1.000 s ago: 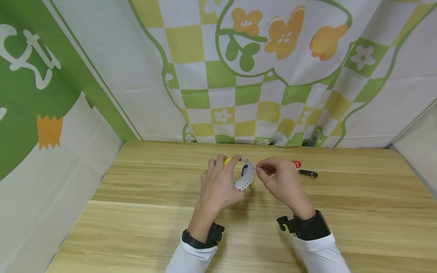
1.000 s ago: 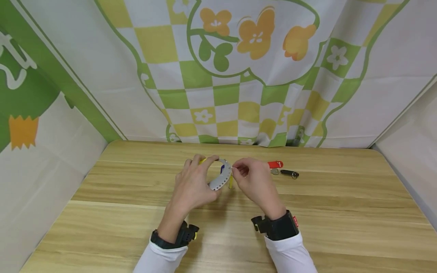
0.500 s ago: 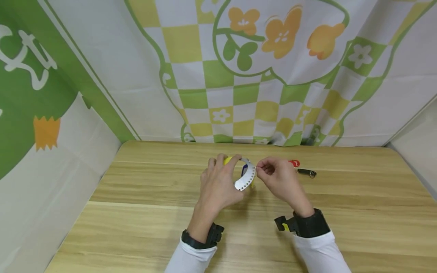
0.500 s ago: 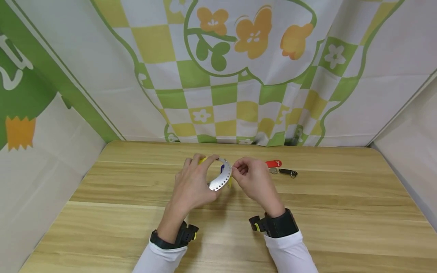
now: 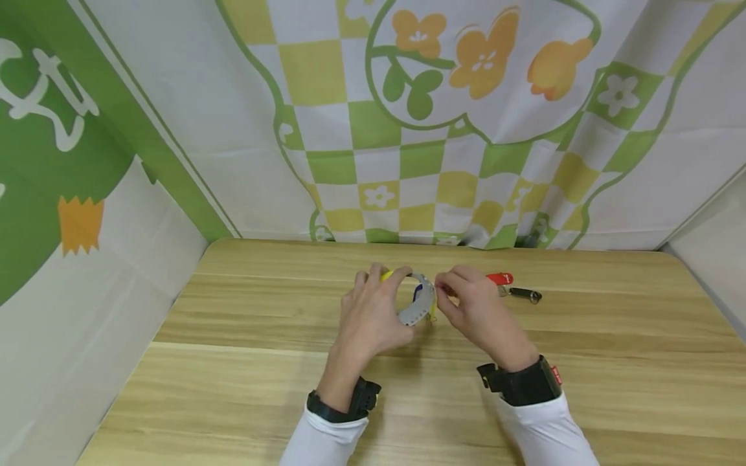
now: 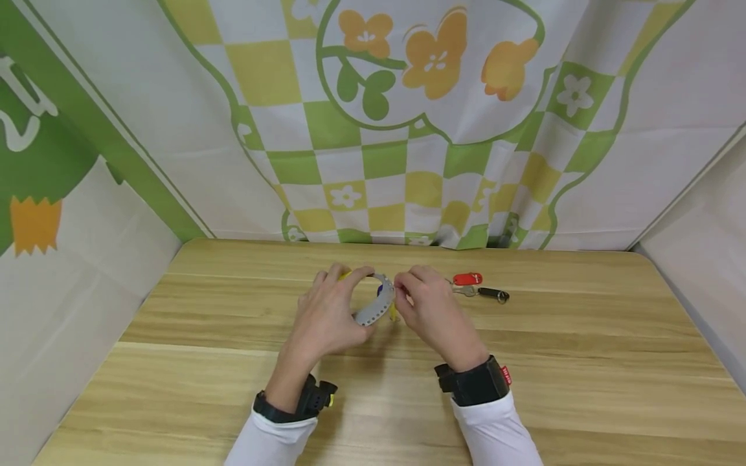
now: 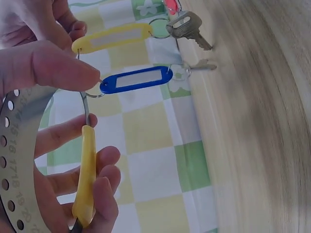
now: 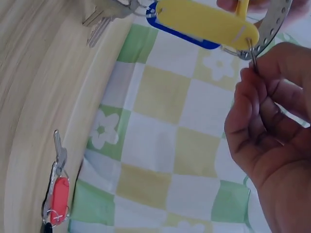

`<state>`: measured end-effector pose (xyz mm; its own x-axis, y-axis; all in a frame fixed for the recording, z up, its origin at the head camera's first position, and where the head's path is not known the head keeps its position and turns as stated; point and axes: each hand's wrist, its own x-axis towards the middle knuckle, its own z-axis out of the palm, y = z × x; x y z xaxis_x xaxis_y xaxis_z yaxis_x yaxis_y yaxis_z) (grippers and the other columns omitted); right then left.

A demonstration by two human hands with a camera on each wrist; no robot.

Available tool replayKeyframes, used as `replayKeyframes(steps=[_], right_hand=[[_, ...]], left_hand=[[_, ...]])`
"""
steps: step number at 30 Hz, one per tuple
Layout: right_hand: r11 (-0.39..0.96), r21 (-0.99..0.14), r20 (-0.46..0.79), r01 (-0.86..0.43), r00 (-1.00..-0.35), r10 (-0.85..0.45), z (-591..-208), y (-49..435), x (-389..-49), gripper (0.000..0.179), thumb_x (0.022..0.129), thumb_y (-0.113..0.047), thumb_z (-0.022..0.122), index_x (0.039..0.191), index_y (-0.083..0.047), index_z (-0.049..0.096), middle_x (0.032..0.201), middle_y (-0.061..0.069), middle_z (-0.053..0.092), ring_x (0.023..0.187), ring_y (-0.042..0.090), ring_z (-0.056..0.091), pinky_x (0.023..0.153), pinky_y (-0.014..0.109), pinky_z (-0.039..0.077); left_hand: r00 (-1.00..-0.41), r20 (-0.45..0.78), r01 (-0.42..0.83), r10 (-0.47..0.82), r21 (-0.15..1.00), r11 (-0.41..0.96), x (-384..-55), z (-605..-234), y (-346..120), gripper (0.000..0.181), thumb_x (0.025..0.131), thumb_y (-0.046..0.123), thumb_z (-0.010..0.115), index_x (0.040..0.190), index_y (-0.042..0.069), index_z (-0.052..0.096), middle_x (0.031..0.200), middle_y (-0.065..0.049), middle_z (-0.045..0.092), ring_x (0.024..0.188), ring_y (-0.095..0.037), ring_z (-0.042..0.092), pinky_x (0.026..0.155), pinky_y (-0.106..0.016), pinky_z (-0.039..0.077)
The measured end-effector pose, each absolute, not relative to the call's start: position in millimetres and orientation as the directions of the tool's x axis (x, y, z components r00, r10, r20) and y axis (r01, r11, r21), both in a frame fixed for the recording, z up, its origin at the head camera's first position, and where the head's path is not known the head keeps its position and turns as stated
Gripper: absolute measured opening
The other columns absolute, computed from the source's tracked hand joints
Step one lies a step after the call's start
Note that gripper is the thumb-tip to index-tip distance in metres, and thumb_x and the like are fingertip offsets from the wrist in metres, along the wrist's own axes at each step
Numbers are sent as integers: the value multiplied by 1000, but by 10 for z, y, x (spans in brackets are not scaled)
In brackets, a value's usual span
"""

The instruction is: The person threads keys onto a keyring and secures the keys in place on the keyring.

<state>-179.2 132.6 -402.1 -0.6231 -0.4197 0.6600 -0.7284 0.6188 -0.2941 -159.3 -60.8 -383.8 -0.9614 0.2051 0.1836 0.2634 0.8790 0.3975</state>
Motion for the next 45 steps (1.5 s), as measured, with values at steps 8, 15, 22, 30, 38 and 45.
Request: replayKeyframes(steps=[8,15,22,30,38,45], right_hand=[[577,-615,418,-537,-843,-339,-3964,1386,-1766,5,91,0,71,94,-3,73,83,2,68,72,12,63,64,29,53],[479,-808,221,-342,-931,-292,-3921,1435,-1780,7,95,-4,67,94,-2,74,83,8,70,68,16,60,61,27,47],[379,-889,132,-255,-938,-320,-3924,1472,-1798,10,95,-2,63,94,3,72,81,7,66,74,18,59,65,28,48],[577,-682,321,-450,-892,-317,-3901,1408,-1750,8,90,0,66,88,-4,72,78,1,66,69,11,59,63,28,50],[685,-326,531,-651,-726,-437,-3908,1342,-1717,9,87,2,67,81,-6,68,74,0,55,67,11,50,59,28,44],[651,-281,525,-705,-680,-511,-3911,1349,-1727,10,87,2,70,82,-6,70,74,-1,58,69,12,54,61,28,47]], left_hand=[[-960,172,274,222,398,876,-1587,-3826,-614,89,61,26,86,145,22,56,136,-16,54,110,-33,52,73,-49,49],[-956,160,289,245,381,878,-1587,-3828,-620,92,63,27,86,149,23,52,139,-17,50,112,-34,51,71,-48,49],[-955,146,295,258,382,876,-1587,-3836,-620,94,62,24,84,149,23,50,139,-16,49,113,-34,50,71,-47,49],[-957,134,290,257,393,873,-1583,-3841,-604,93,61,21,83,148,23,49,138,-17,48,112,-34,50,69,-46,48],[-962,108,274,252,402,874,-1581,-3845,-613,92,60,21,83,147,23,51,137,-17,49,113,-35,50,70,-46,48],[-962,95,274,258,398,876,-1579,-3846,-629,89,60,22,84,144,24,52,133,-17,51,108,-32,51,69,-45,47]])
